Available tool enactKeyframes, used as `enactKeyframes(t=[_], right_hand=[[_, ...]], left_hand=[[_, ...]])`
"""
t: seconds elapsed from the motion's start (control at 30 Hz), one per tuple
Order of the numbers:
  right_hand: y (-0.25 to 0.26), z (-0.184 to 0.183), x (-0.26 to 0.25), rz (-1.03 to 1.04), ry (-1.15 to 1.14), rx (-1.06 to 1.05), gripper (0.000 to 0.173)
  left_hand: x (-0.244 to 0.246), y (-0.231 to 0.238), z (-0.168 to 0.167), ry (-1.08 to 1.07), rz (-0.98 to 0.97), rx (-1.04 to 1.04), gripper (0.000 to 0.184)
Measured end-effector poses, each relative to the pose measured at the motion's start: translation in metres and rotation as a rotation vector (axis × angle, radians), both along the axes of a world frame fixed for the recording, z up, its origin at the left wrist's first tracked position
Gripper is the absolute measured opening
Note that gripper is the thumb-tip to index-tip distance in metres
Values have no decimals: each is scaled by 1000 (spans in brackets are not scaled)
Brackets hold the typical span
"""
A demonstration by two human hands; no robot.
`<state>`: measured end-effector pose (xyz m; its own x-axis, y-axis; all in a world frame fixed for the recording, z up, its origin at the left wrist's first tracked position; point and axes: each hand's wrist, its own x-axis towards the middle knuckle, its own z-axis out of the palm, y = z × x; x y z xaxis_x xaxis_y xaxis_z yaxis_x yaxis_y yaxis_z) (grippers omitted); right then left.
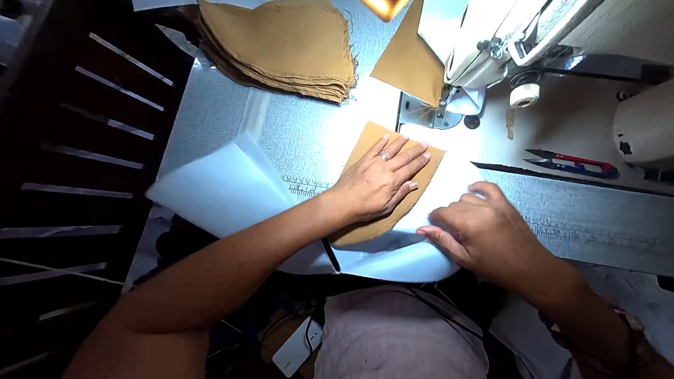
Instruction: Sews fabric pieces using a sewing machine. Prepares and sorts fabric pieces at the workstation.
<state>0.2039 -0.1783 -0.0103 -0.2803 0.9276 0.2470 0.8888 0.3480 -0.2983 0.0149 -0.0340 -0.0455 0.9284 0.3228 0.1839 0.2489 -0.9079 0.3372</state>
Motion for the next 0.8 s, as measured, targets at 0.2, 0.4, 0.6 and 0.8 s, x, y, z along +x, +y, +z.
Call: enactKeyframes(t=[0.2,0.4,0.6,0.8], right_hand=[[36,1,5,-255,-201,22,14],[36,-43,-8,-305,55,225,25],[34,-51,-11,-361,77,326,23],[34,-50,-9,-369,69,253,32]], left_hand=[[9,-28,3,59,299,-17,57],[12,-31,1,53,325,12,57],[16,-37,2,72,333,6,57],[16,-37,2,59,339,5,57]])
